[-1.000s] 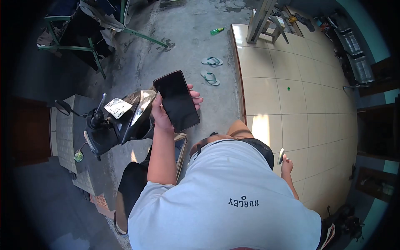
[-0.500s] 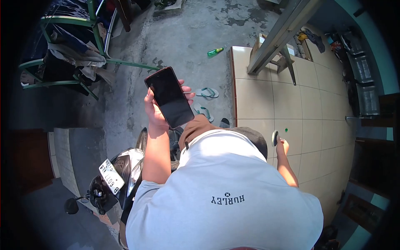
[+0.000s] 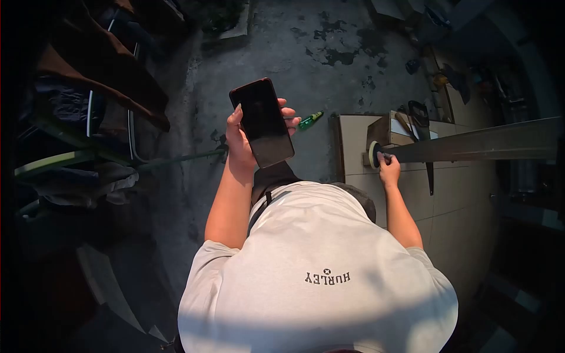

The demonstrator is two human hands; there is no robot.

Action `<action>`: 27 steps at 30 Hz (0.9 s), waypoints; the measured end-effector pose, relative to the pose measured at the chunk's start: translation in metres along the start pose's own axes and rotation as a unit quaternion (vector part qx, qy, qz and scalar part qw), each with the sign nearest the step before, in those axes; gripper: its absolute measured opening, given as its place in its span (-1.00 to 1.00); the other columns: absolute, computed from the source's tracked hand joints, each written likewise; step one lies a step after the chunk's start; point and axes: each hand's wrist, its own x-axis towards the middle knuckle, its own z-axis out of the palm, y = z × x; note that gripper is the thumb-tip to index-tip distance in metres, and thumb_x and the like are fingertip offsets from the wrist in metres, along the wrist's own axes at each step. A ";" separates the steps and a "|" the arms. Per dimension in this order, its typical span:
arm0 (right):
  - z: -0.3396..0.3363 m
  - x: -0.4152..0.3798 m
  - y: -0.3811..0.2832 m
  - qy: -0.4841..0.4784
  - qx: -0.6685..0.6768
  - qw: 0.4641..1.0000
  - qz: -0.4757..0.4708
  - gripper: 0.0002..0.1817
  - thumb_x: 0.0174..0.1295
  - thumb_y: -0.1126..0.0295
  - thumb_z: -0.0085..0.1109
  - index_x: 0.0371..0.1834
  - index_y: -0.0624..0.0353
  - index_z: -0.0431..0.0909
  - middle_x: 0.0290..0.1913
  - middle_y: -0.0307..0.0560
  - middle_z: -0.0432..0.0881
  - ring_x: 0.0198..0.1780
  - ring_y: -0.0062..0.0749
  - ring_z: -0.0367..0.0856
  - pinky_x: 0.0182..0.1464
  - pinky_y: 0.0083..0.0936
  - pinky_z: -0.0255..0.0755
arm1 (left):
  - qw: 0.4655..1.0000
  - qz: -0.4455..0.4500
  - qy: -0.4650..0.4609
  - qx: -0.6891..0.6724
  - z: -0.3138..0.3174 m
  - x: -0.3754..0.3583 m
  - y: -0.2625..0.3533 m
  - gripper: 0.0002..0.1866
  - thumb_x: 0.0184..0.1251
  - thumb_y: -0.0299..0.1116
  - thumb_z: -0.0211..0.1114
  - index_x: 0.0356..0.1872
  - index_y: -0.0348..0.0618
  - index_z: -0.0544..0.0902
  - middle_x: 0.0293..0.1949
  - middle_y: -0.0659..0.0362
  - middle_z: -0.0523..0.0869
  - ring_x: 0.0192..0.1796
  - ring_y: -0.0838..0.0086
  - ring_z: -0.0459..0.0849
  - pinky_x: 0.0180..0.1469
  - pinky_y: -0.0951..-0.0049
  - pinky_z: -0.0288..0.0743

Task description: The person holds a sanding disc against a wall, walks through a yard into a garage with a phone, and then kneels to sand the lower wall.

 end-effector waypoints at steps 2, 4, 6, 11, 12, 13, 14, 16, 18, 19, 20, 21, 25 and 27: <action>0.019 0.030 -0.004 0.074 -0.036 0.995 0.060 -0.54 0.20 0.04 0.44 -0.27 0.32 0.65 -0.41 -0.18 0.69 -0.38 -0.56 0.57 -0.23 -0.54 0.47 | 0.999 -0.029 0.022 0.008 -0.021 0.062 0.043 -0.09 0.29 0.28 0.10 0.28 -0.50 0.38 0.07 -0.27 0.63 0.14 -0.09 0.65 0.15 0.10 0.62; 0.024 0.042 -0.002 0.125 -0.078 0.985 0.092 -0.46 0.18 -0.06 0.43 -0.32 0.32 0.65 -0.46 -0.12 0.67 -0.41 -0.47 0.59 -0.23 -0.45 0.49 | 0.997 -0.063 0.036 0.019 -0.024 0.117 0.076 -0.14 0.25 0.19 0.12 0.27 -0.50 0.38 0.06 -0.25 0.63 0.14 -0.09 0.65 0.15 0.10 0.61; 0.023 0.050 -0.014 0.116 -0.120 0.977 0.134 -0.45 0.18 -0.06 0.42 -0.38 0.33 0.62 -0.50 -0.11 0.67 -0.44 -0.45 0.60 -0.27 -0.44 0.49 | 0.996 -0.076 0.037 0.022 -0.028 0.173 0.104 -0.15 0.22 0.15 0.14 0.27 -0.51 0.38 0.06 -0.23 0.63 0.13 -0.09 0.65 0.16 0.10 0.60; 0.041 0.078 -0.019 0.136 -0.142 0.948 0.252 -0.43 0.19 -0.04 0.41 -0.34 0.40 0.62 -0.35 0.10 0.74 -0.27 -0.22 0.72 -0.11 -0.36 0.52 | 0.992 -0.117 0.038 0.012 -0.065 0.307 0.147 -0.23 0.17 -0.01 0.23 0.27 -0.44 0.38 0.03 -0.16 0.65 0.13 0.00 0.67 0.19 0.09 0.58; 0.050 0.088 -0.010 0.142 -0.134 0.945 0.264 -0.42 0.18 -0.05 0.40 -0.33 0.41 0.62 -0.33 0.13 0.74 -0.25 -0.18 0.73 -0.10 -0.33 0.53 | 0.992 -0.121 0.033 0.013 -0.076 0.336 0.150 -0.23 0.17 -0.01 0.23 0.27 -0.44 0.38 0.03 -0.16 0.65 0.13 0.00 0.67 0.19 0.09 0.58; 0.061 0.106 -0.017 0.147 -0.126 0.942 0.276 -0.40 0.18 -0.07 0.40 -0.33 0.43 0.62 -0.31 0.15 0.74 -0.22 -0.14 0.74 -0.08 -0.30 0.53 | 0.986 -0.123 0.081 0.079 -0.087 0.364 0.152 -0.28 0.18 -0.08 0.24 0.27 -0.42 0.38 0.02 -0.15 0.65 0.12 0.02 0.67 0.19 0.09 0.58; 0.073 0.134 -0.023 0.150 -0.123 0.941 0.278 -0.40 0.18 -0.07 0.40 -0.33 0.43 0.62 -0.31 0.15 0.74 -0.22 -0.14 0.74 -0.08 -0.30 0.53 | 0.973 -0.124 0.128 0.146 -0.099 0.394 0.155 -0.32 0.20 -0.15 0.25 0.26 -0.40 0.38 0.02 -0.14 0.66 0.11 0.05 0.68 0.19 0.10 0.58; 0.095 0.189 -0.034 0.109 -0.243 0.896 0.356 -0.40 0.19 -0.07 0.38 -0.29 0.42 0.63 -0.28 0.16 0.75 -0.18 -0.15 0.75 -0.08 -0.29 0.54 | 0.967 -0.122 0.147 0.168 -0.114 0.454 0.160 -0.38 0.21 -0.24 0.26 0.23 -0.41 0.37 0.00 -0.17 0.66 0.08 0.05 0.71 0.14 0.08 0.62; 0.120 0.267 -0.051 0.122 -0.199 0.907 0.349 -0.39 0.20 -0.09 0.36 -0.30 0.42 0.65 -0.30 0.18 0.75 -0.16 -0.09 0.74 -0.04 -0.25 0.53 | 0.960 -0.120 0.161 0.197 -0.132 0.522 0.163 -0.44 0.22 -0.33 0.26 0.20 -0.42 0.37 -0.01 -0.20 0.66 0.05 0.06 0.73 0.09 0.07 0.66; 0.134 0.306 -0.060 0.134 -0.162 0.916 0.343 -0.38 0.21 -0.11 0.34 -0.31 0.42 0.67 -0.31 0.19 0.74 -0.15 -0.04 0.73 -0.01 -0.21 0.51 | 0.955 -0.125 0.159 0.218 -0.145 0.557 0.164 -0.43 0.22 -0.30 0.27 0.21 -0.40 0.38 0.00 -0.19 0.67 0.05 0.06 0.73 0.09 0.07 0.66; 0.146 0.349 -0.070 0.159 -0.105 0.917 0.350 -0.37 0.19 -0.12 0.35 -0.31 0.43 0.67 -0.29 0.21 0.74 -0.15 -0.03 0.73 -0.03 -0.20 0.51 | 0.950 -0.128 0.160 0.236 -0.157 0.591 0.163 -0.42 0.22 -0.28 0.27 0.21 -0.38 0.38 0.01 -0.19 0.67 0.05 0.07 0.73 0.09 0.08 0.66; 0.151 0.395 -0.082 0.154 -0.097 0.926 0.332 -0.39 0.22 -0.08 0.35 -0.27 0.44 0.66 -0.27 0.17 0.75 -0.17 -0.10 0.73 -0.05 -0.24 0.51 | 0.949 -0.135 0.158 0.238 -0.169 0.625 0.163 -0.42 0.22 -0.28 0.27 0.21 -0.38 0.38 0.01 -0.19 0.67 0.05 0.07 0.73 0.09 0.08 0.66; 0.157 0.564 -0.127 0.167 0.027 0.947 0.272 -0.50 0.30 0.05 0.33 -0.19 0.42 0.64 -0.24 -0.01 0.75 -0.24 -0.42 0.67 -0.13 -0.44 0.49 | 0.972 -0.146 0.131 0.132 -0.192 0.751 0.172 -0.19 0.13 -0.10 0.29 0.41 -0.17 0.25 0.00 -0.12 0.63 0.03 0.14 0.68 0.06 0.18 0.63; 0.150 0.638 -0.181 0.188 0.078 0.957 0.205 -0.56 0.29 0.11 0.38 -0.21 0.37 0.60 -0.31 -0.09 0.73 -0.28 -0.55 0.64 -0.16 -0.55 0.49 | 0.979 -0.168 0.087 0.072 -0.198 0.812 0.179 -0.17 0.14 -0.02 0.26 0.42 -0.18 0.25 0.01 -0.14 0.63 0.04 0.11 0.68 0.08 0.17 0.63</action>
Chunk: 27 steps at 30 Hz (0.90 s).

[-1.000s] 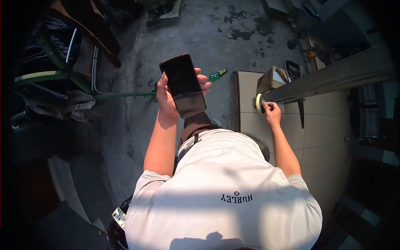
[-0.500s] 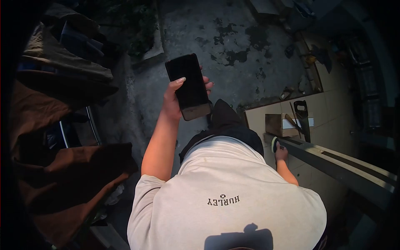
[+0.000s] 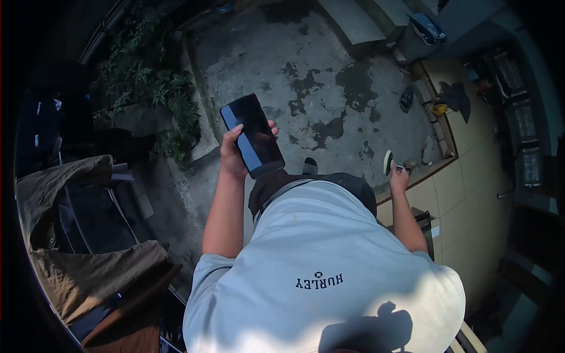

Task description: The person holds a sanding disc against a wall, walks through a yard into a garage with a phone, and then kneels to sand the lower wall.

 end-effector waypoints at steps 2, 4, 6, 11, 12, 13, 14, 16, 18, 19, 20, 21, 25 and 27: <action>0.017 0.045 -0.049 -0.009 0.000 1.000 -0.013 -0.58 0.30 0.11 0.37 -0.22 0.35 0.60 -0.32 -0.12 0.73 -0.30 -0.58 0.62 -0.18 -0.57 0.47 | 0.999 0.017 -0.036 -0.013 -0.004 0.057 0.021 -0.27 0.22 0.04 0.19 0.28 -0.33 0.40 0.06 -0.19 0.64 0.09 0.06 0.69 0.12 0.12 0.62; 0.041 0.085 -0.085 -0.015 0.006 1.000 -0.017 -0.59 0.31 0.12 0.36 -0.23 0.34 0.59 -0.33 -0.15 0.72 -0.32 -0.62 0.59 -0.20 -0.60 0.45 | 0.999 0.013 -0.031 0.011 -0.012 0.116 0.041 -0.24 0.25 0.09 0.12 0.31 -0.35 0.38 0.09 -0.21 0.63 0.10 0.06 0.69 0.12 0.12 0.62; 0.068 0.125 -0.111 0.027 -0.001 0.999 -0.028 -0.61 0.33 0.13 0.35 -0.25 0.33 0.58 -0.34 -0.17 0.72 -0.34 -0.64 0.56 -0.21 -0.62 0.43 | 0.999 0.006 -0.038 0.021 -0.024 0.182 0.057 -0.21 0.25 0.13 0.07 0.32 -0.36 0.38 0.11 -0.23 0.62 0.09 0.05 0.69 0.12 0.12 0.62; 0.139 0.199 -0.125 0.136 0.051 0.987 0.076 -0.61 0.34 0.15 0.34 -0.24 0.34 0.56 -0.30 -0.11 0.74 -0.29 -0.58 0.65 -0.17 -0.59 0.49 | 0.997 -0.016 -0.067 0.017 -0.033 0.391 0.116 -0.13 0.21 0.18 0.10 0.41 -0.28 0.29 0.01 -0.17 0.65 0.01 0.10 0.70 0.07 0.20 0.63; 0.144 0.197 -0.126 0.154 0.047 0.982 0.101 -0.61 0.34 0.16 0.34 -0.24 0.35 0.56 -0.29 -0.10 0.75 -0.30 -0.55 0.67 -0.17 -0.58 0.50 | 0.998 -0.024 -0.046 0.028 -0.027 0.421 0.126 -0.12 0.21 0.20 0.10 0.41 -0.28 0.29 0.00 -0.16 0.66 -0.01 0.11 0.71 0.06 0.21 0.64; 0.146 0.193 -0.137 0.150 -0.022 0.980 0.127 -0.60 0.32 0.14 0.35 -0.26 0.35 0.56 -0.29 -0.07 0.75 -0.32 -0.52 0.67 -0.18 -0.57 0.51 | 0.997 -0.026 -0.048 0.046 -0.022 0.451 0.138 -0.12 0.22 0.22 0.09 0.39 -0.30 0.31 -0.03 -0.14 0.67 -0.04 0.13 0.72 0.06 0.22 0.64; 0.149 0.194 -0.152 0.142 -0.089 0.974 0.152 -0.59 0.31 0.12 0.36 -0.29 0.34 0.56 -0.30 -0.04 0.75 -0.34 -0.49 0.68 -0.19 -0.56 0.52 | 0.997 -0.028 -0.047 0.062 -0.014 0.483 0.149 -0.12 0.22 0.25 0.07 0.38 -0.30 0.33 -0.03 -0.13 0.67 -0.05 0.14 0.73 0.05 0.23 0.64; 0.153 0.193 -0.176 0.171 -0.089 0.965 0.178 -0.46 0.25 -0.02 0.38 -0.31 0.39 0.64 -0.36 -0.03 0.73 -0.30 -0.44 0.65 -0.13 -0.49 0.48 | 0.995 -0.053 -0.046 0.078 -0.003 0.547 0.166 -0.12 0.24 0.26 0.06 0.36 -0.32 0.35 -0.04 -0.10 0.67 -0.05 0.15 0.72 0.05 0.23 0.63; 0.160 0.211 -0.147 0.218 -0.056 0.948 0.227 -0.43 0.21 -0.06 0.40 -0.35 0.40 0.64 -0.41 -0.02 0.72 -0.36 -0.41 0.64 -0.18 -0.44 0.49 | 0.993 -0.070 -0.063 0.077 0.006 0.615 0.175 -0.11 0.24 0.28 0.06 0.34 -0.35 0.35 -0.05 -0.08 0.67 -0.05 0.16 0.71 0.06 0.23 0.62; 0.165 0.217 -0.148 0.226 -0.051 0.945 0.229 -0.43 0.21 -0.06 0.40 -0.35 0.40 0.64 -0.41 -0.02 0.72 -0.36 -0.41 0.64 -0.18 -0.44 0.49 | 0.992 -0.075 -0.076 0.070 0.011 0.650 0.175 -0.10 0.25 0.30 0.05 0.33 -0.38 0.36 -0.06 -0.06 0.66 -0.05 0.18 0.70 0.07 0.24 0.61; 0.170 0.225 -0.149 0.248 -0.089 0.932 0.248 -0.42 0.20 -0.08 0.40 -0.37 0.39 0.65 -0.44 -0.02 0.71 -0.39 -0.40 0.63 -0.20 -0.42 0.49 | 0.991 -0.079 -0.085 0.071 0.017 0.684 0.175 -0.10 0.25 0.30 0.05 0.33 -0.38 0.36 -0.06 -0.06 0.66 -0.05 0.18 0.70 0.07 0.24 0.61; 0.177 0.249 -0.155 0.270 -0.124 0.917 0.266 -0.41 0.19 -0.10 0.40 -0.39 0.38 0.65 -0.47 -0.02 0.70 -0.42 -0.39 0.62 -0.22 -0.40 0.49 | 0.991 -0.080 -0.084 0.068 0.025 0.718 0.173 -0.09 0.25 0.31 0.06 0.30 -0.41 0.37 -0.07 -0.05 0.66 -0.04 0.18 0.68 0.07 0.24 0.60; 0.200 0.356 -0.193 0.285 -0.095 0.912 0.280 -0.41 0.17 -0.11 0.40 -0.49 0.33 0.63 -0.49 -0.01 0.70 -0.44 -0.39 0.63 -0.26 -0.37 0.49 | 0.988 -0.097 -0.098 0.067 0.058 0.837 0.161 -0.06 0.23 0.36 0.07 0.24 -0.47 0.40 -0.07 -0.05 0.64 -0.02 0.19 0.65 0.12 0.22 0.55; 0.200 0.439 -0.212 0.269 -0.134 0.913 0.275 -0.43 0.18 -0.09 0.40 -0.50 0.33 0.62 -0.48 -0.01 0.71 -0.43 -0.40 0.64 -0.26 -0.37 0.49 | 0.986 -0.110 -0.100 0.070 0.083 0.890 0.155 -0.03 0.21 0.41 0.05 0.24 -0.45 0.40 -0.07 -0.04 0.63 -0.01 0.18 0.64 0.18 0.20 0.50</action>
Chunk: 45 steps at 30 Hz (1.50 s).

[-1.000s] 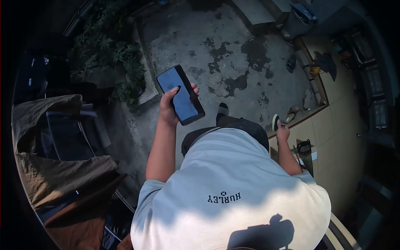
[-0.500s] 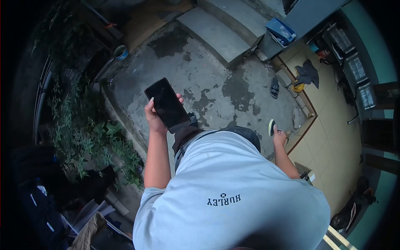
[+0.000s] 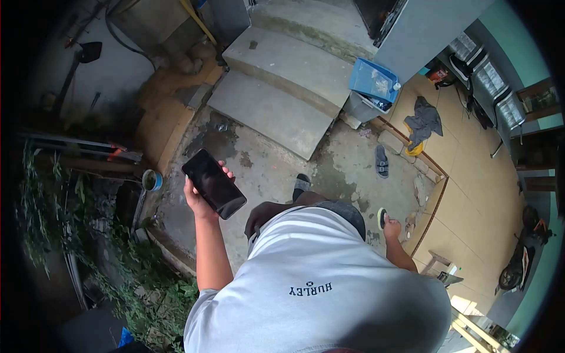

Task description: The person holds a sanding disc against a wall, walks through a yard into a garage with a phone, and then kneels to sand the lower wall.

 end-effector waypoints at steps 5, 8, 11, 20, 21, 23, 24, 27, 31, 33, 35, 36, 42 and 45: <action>0.069 0.127 -0.212 -0.060 0.042 0.988 -0.133 -0.55 0.22 0.10 0.42 -0.38 0.37 0.59 -0.41 -0.03 0.73 -0.39 -0.50 0.64 -0.25 -0.47 0.49 | 1.000 -0.021 -0.004 -0.014 0.050 0.117 0.044 0.02 0.16 0.49 0.06 0.28 -0.37 0.38 -0.06 -0.03 0.63 -0.03 0.19 0.66 0.08 0.10 0.56; 0.107 0.172 -0.382 -0.091 0.097 0.972 -0.192 -0.58 0.24 0.16 0.41 -0.38 0.36 0.53 -0.39 -0.11 0.69 -0.34 -0.60 0.58 -0.25 -0.52 0.47 | 0.999 0.014 -0.033 -0.001 0.081 0.218 0.090 0.02 0.16 0.51 0.07 0.28 -0.34 0.38 -0.08 -0.02 0.62 -0.07 0.19 0.66 0.05 0.01 0.57; 0.140 0.204 -0.540 -0.084 0.097 0.955 -0.266 -0.48 0.17 0.05 0.45 -0.53 0.26 0.41 -0.58 -0.09 0.59 -0.54 -0.39 0.47 -0.38 -0.39 0.39 | 0.995 0.021 -0.096 -0.028 0.098 0.327 0.129 0.00 0.15 0.45 0.19 0.30 -0.32 0.35 0.05 -0.02 0.52 0.04 0.20 0.57 0.09 -0.01 0.56; 0.110 0.237 -0.801 -0.032 0.125 0.971 -0.200 -0.52 0.22 0.06 0.42 -0.50 0.24 0.45 -0.56 -0.28 0.53 -0.50 -0.60 0.38 -0.37 -0.52 0.33 | 0.964 -0.046 -0.188 -0.182 0.184 0.610 0.220 0.07 -0.01 0.50 0.34 0.38 -0.11 0.36 0.45 -0.20 0.26 0.39 -0.13 0.37 0.24 -0.07 0.47; 0.091 0.235 -0.800 -0.041 0.120 0.976 -0.174 -0.52 0.22 0.05 0.41 -0.51 0.24 0.45 -0.56 -0.28 0.53 -0.49 -0.60 0.38 -0.37 -0.51 0.33 | 0.964 -0.063 -0.188 -0.178 0.201 0.629 0.231 0.06 -0.03 0.49 0.36 0.36 -0.12 0.39 0.45 -0.18 0.26 0.38 -0.11 0.39 0.23 -0.07 0.48; 0.056 0.228 -0.800 0.006 0.108 0.983 -0.146 -0.52 0.23 0.06 0.40 -0.53 0.24 0.45 -0.58 -0.30 0.50 -0.49 -0.61 0.36 -0.40 -0.47 0.30 | 0.962 -0.084 -0.197 -0.172 0.233 0.670 0.251 0.03 -0.07 0.45 0.43 0.32 -0.10 0.43 0.46 -0.16 0.25 0.37 -0.08 0.40 0.24 -0.05 0.48; 0.040 0.226 -0.799 0.027 0.135 0.982 -0.131 -0.54 0.24 0.08 0.40 -0.53 0.25 0.47 -0.58 -0.29 0.51 -0.49 -0.62 0.37 -0.40 -0.47 0.30 | 0.961 -0.090 -0.208 -0.156 0.247 0.690 0.259 0.03 -0.11 0.44 0.46 0.31 -0.07 0.45 0.46 -0.15 0.24 0.37 -0.07 0.41 0.23 -0.02 0.48; 0.010 0.236 -0.775 0.083 0.157 0.979 -0.098 -0.59 0.21 0.13 0.44 -0.51 0.25 0.54 -0.62 -0.28 0.52 -0.54 -0.63 0.39 -0.44 -0.53 0.31 | 0.957 -0.113 -0.232 -0.134 0.294 0.750 0.274 0.07 -0.20 0.45 0.51 0.30 -0.05 0.45 0.47 -0.14 0.24 0.35 -0.04 0.42 0.22 0.03 0.49; 0.013 0.248 -0.782 0.157 0.178 0.971 0.003 -0.59 0.21 0.12 0.44 -0.52 0.23 0.54 -0.62 -0.27 0.53 -0.55 -0.61 0.40 -0.45 -0.50 0.32 | 0.927 -0.151 -0.299 -0.170 0.356 0.849 0.269 0.17 -0.29 0.52 0.50 0.34 -0.08 0.42 0.49 -0.15 0.19 0.38 0.00 0.39 0.24 0.05 0.47; 0.018 0.257 -0.797 0.163 0.200 0.965 0.039 -0.58 0.21 0.11 0.44 -0.53 0.22 0.54 -0.61 -0.26 0.54 -0.55 -0.60 0.42 -0.44 -0.48 0.33 | 0.906 -0.174 -0.355 -0.152 0.393 0.896 0.267 0.21 -0.30 0.53 0.49 0.37 -0.09 0.38 0.50 -0.16 0.17 0.40 0.02 0.36 0.26 0.06 0.45; 0.016 0.276 -0.824 0.139 0.131 0.980 0.059 -0.58 0.21 0.11 0.43 -0.53 0.23 0.54 -0.61 -0.20 0.58 -0.55 -0.53 0.49 -0.43 -0.43 0.37 | 0.899 -0.177 -0.374 -0.143 0.436 0.934 0.268 0.24 -0.28 0.53 0.48 0.40 -0.10 0.33 0.50 -0.16 0.16 0.41 0.03 0.34 0.28 0.07 0.43; 0.014 0.284 -0.839 0.135 0.118 0.983 0.030 -0.59 0.22 0.10 0.42 -0.50 0.25 0.57 -0.60 -0.15 0.60 -0.55 -0.44 0.55 -0.42 -0.41 0.41 | 0.900 -0.182 -0.372 -0.138 0.459 0.950 0.271 0.25 -0.29 0.51 0.50 0.40 -0.13 0.32 0.49 -0.18 0.16 0.41 0.03 0.36 0.29 0.06 0.44; -0.063 0.306 -0.984 0.058 0.088 0.994 0.020 -0.55 0.19 0.01 0.38 -0.45 0.26 0.64 -0.57 -0.06 0.63 -0.53 -0.27 0.59 -0.40 -0.31 0.44 | 0.896 -0.179 -0.392 -0.105 0.599 1.024 0.318 0.17 -0.11 0.45 0.46 0.40 -0.23 0.31 0.46 -0.25 0.16 0.39 0.03 0.40 0.27 0.06 0.50; -0.092 0.324 -1.044 0.050 0.101 0.994 0.010 -0.58 0.16 0.03 0.42 -0.42 0.24 0.64 -0.57 -0.07 0.63 -0.53 -0.31 0.59 -0.40 -0.34 0.43 | 0.903 -0.158 -0.391 -0.087 0.647 1.063 0.344 0.14 -0.03 0.48 0.38 0.40 -0.23 0.31 0.46 -0.25 0.19 0.39 0.04 0.40 0.27 0.07 0.50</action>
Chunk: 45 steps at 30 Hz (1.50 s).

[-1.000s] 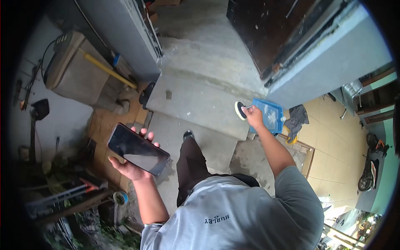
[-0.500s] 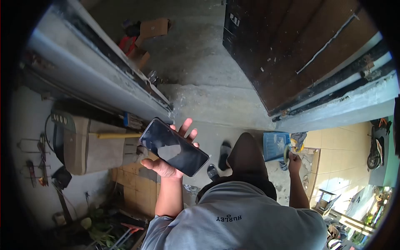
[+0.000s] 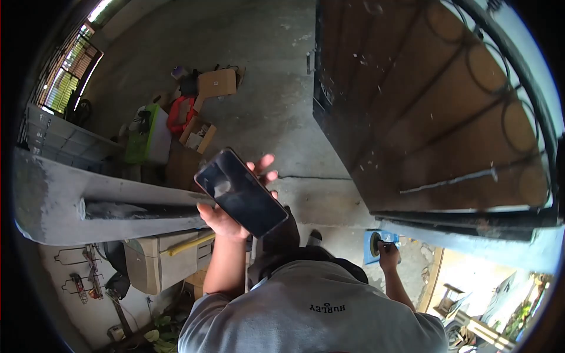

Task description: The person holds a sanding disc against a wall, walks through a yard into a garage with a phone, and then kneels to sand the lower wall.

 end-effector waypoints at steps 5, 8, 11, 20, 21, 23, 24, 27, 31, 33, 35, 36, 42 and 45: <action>0.033 0.072 -0.104 -0.019 0.030 0.999 -0.041 -0.61 0.15 0.12 0.43 -0.37 0.28 0.60 -0.58 -0.08 0.61 -0.54 -0.37 0.55 -0.41 -0.38 0.42 | 0.996 0.068 0.015 -0.059 -0.026 0.087 0.044 0.10 -0.03 0.48 0.38 0.38 -0.17 0.33 0.36 -0.09 0.32 0.40 0.05 0.33 0.24 0.05 0.43; 0.093 0.135 -0.178 -0.045 0.106 0.987 -0.109 -0.61 0.22 0.13 0.40 -0.31 0.29 0.58 -0.57 -0.10 0.60 -0.53 -0.46 0.52 -0.41 -0.43 0.40 | 0.988 0.107 0.017 -0.110 -0.069 0.142 0.067 0.07 -0.03 0.52 0.32 0.32 -0.18 0.38 0.19 -0.07 0.46 0.30 0.04 0.39 0.22 0.03 0.45; 0.158 0.199 -0.277 -0.080 0.116 0.984 -0.111 -0.64 0.22 0.17 0.40 -0.29 0.30 0.57 -0.54 -0.13 0.60 -0.49 -0.51 0.50 -0.38 -0.45 0.40 | 0.981 0.141 0.057 -0.123 -0.136 0.203 0.098 -0.02 0.03 0.48 0.30 0.27 -0.13 0.40 0.04 -0.03 0.50 0.19 0.06 0.44 0.18 0.03 0.45; 0.301 0.374 -0.580 -0.186 -0.005 0.978 -0.098 -0.62 0.26 0.13 0.37 -0.31 0.31 0.61 -0.47 -0.04 0.67 -0.41 -0.39 0.62 -0.25 -0.44 0.49 | 0.958 0.209 0.191 -0.052 -0.290 0.392 0.302 -0.01 0.03 0.48 0.32 0.26 -0.17 0.40 0.00 -0.05 0.50 0.09 0.11 0.50 0.17 0.05 0.51; 0.308 0.387 -0.610 -0.183 0.007 0.976 -0.119 -0.62 0.27 0.14 0.37 -0.32 0.31 0.62 -0.46 -0.03 0.68 -0.41 -0.39 0.63 -0.25 -0.43 0.49 | 0.953 0.227 0.199 -0.025 -0.293 0.404 0.325 0.01 0.02 0.47 0.34 0.27 -0.20 0.38 0.01 -0.02 0.51 0.12 0.08 0.49 0.14 0.02 0.55; 0.312 0.414 -0.671 -0.186 0.017 0.969 -0.161 -0.63 0.27 0.15 0.37 -0.34 0.32 0.62 -0.45 -0.01 0.69 -0.40 -0.40 0.64 -0.25 -0.43 0.49 | 0.941 0.253 0.225 0.018 -0.286 0.419 0.365 0.04 0.03 0.53 0.26 0.27 -0.22 0.39 0.02 -0.05 0.54 0.16 0.07 0.45 0.07 0.10 0.54; 0.311 0.427 -0.702 -0.188 0.014 0.967 -0.174 -0.62 0.27 0.16 0.36 -0.35 0.34 0.61 -0.45 -0.01 0.69 -0.40 -0.40 0.63 -0.26 -0.42 0.48 | 0.938 0.258 0.230 0.025 -0.283 0.427 0.381 0.04 0.03 0.53 0.25 0.27 -0.23 0.38 0.04 -0.05 0.54 0.16 0.05 0.45 0.07 0.10 0.54; 0.328 0.480 -0.749 -0.172 0.017 0.966 -0.191 -0.58 0.24 0.11 0.38 -0.37 0.35 0.60 -0.47 0.00 0.67 -0.43 -0.35 0.60 -0.28 -0.36 0.46 | 0.935 0.287 0.207 0.039 -0.278 0.448 0.421 0.03 0.04 0.52 0.24 0.27 -0.23 0.39 0.10 -0.07 0.51 0.17 0.02 0.46 0.08 0.11 0.55; 0.327 0.551 -0.812 -0.098 0.037 0.978 -0.179 -0.57 0.30 0.12 0.34 -0.32 0.40 0.62 -0.44 0.02 0.69 -0.41 -0.37 0.59 -0.28 -0.34 0.45 | 0.913 0.310 0.248 0.089 -0.282 0.481 0.454 0.04 0.03 0.51 0.26 0.30 -0.23 0.40 0.24 -0.16 0.43 0.26 -0.03 0.45 0.11 0.08 0.56; 0.331 0.596 -0.820 -0.085 0.018 0.980 -0.177 -0.55 0.30 0.11 0.34 -0.30 0.41 0.63 -0.43 0.03 0.70 -0.41 -0.36 0.58 -0.27 -0.34 0.45 | 0.908 0.322 0.253 0.090 -0.296 0.504 0.461 0.06 0.03 0.50 0.27 0.33 -0.24 0.39 0.29 -0.19 0.40 0.27 -0.04 0.45 0.12 0.07 0.55; 0.341 0.648 -0.815 -0.048 0.054 0.982 -0.176 -0.52 0.31 0.08 0.32 -0.26 0.43 0.66 -0.40 0.02 0.72 -0.40 -0.38 0.57 -0.26 -0.34 0.45 | 0.890 0.351 0.271 0.103 -0.320 0.528 0.463 0.06 0.09 0.47 0.24 0.39 -0.25 0.37 0.43 -0.25 0.28 0.29 -0.10 0.48 0.17 0.06 0.55; 0.347 0.675 -0.807 -0.057 0.050 0.980 -0.182 -0.52 0.31 0.08 0.32 -0.26 0.43 0.66 -0.40 0.02 0.72 -0.40 -0.38 0.57 -0.26 -0.34 0.45 | 0.885 0.358 0.279 0.105 -0.338 0.538 0.462 0.06 0.09 0.47 0.24 0.39 -0.25 0.37 0.43 -0.25 0.28 0.29 -0.10 0.48 0.17 0.06 0.55; 0.348 0.821 -0.810 -0.037 0.037 0.995 -0.089 -0.45 0.30 0.01 0.31 -0.24 0.47 0.69 -0.32 0.12 0.75 -0.33 -0.32 0.67 -0.23 -0.30 0.50 | 0.832 0.278 0.470 0.099 -0.452 0.629 0.430 -0.15 0.26 0.34 0.15 0.34 -0.16 0.44 0.21 0.00 0.60 0.23 -0.09 0.57 0.15 0.03 0.55; 0.348 0.891 -0.841 -0.037 0.066 0.996 -0.043 -0.37 0.34 -0.08 0.22 -0.22 0.48 0.69 -0.31 0.12 0.75 -0.29 -0.34 0.64 -0.16 -0.36 0.47 | 0.814 0.124 0.559 0.095 -0.521 0.667 0.392 -0.25 0.32 0.31 0.12 0.24 -0.16 0.50 0.10 0.04 0.66 0.07 0.10 0.69 0.03 0.16 0.58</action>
